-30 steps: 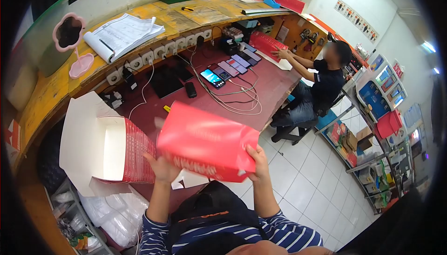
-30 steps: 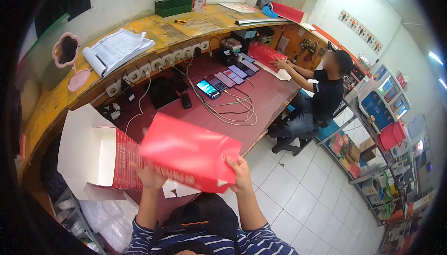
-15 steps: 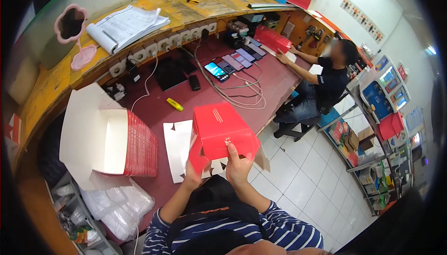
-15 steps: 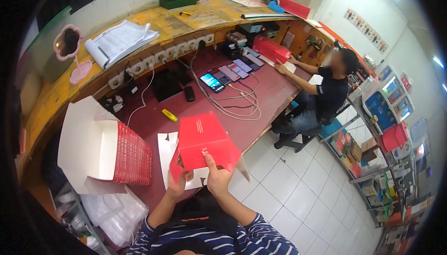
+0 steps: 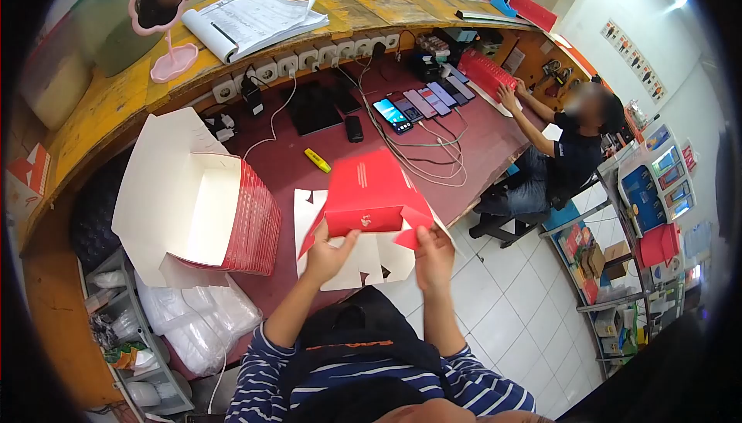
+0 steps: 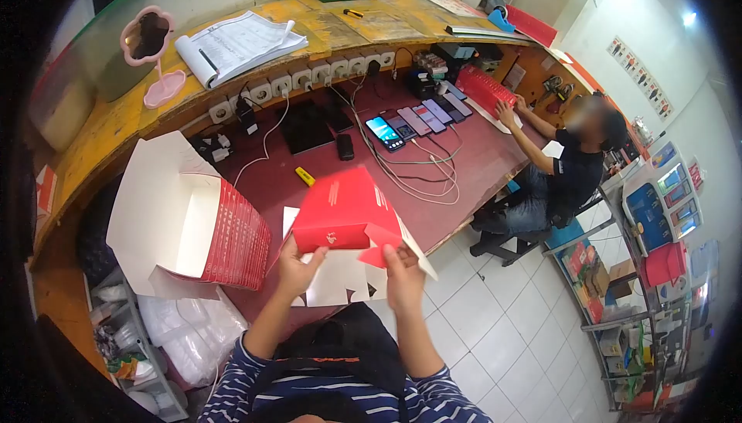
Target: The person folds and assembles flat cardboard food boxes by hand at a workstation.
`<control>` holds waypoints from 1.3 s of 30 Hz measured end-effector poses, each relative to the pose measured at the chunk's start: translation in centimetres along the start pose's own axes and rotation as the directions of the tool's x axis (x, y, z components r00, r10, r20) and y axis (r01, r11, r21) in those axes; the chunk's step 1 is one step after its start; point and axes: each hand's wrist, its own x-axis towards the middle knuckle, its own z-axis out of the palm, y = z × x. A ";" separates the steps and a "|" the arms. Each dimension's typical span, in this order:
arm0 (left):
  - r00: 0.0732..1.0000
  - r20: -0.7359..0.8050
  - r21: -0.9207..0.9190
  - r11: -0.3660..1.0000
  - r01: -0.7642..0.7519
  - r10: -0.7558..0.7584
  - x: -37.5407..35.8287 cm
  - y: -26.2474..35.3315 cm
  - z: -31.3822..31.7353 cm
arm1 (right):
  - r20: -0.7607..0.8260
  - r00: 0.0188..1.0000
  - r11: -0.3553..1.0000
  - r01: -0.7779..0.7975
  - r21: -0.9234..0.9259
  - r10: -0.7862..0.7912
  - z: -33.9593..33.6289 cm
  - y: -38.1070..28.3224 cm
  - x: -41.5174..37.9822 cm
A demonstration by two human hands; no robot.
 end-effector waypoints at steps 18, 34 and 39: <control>0.945 -0.257 -0.195 0.969 0.153 -0.201 -2.4 0.4 0.7 | 0.050 0.998 0.957 0.021 0.288 -0.037 6.1 -0.8 -2.1; 0.994 -0.106 0.545 0.835 0.072 -0.016 -2.0 5.5 -3.3 | 0.655 0.755 0.687 0.464 -0.559 0.023 4.4 2.3 -1.5; 0.926 -0.368 -0.284 0.959 -0.026 -0.084 -4.4 5.3 -6.3 | 0.899 0.437 -0.050 0.899 -0.435 0.026 13.5 -5.1 -3.7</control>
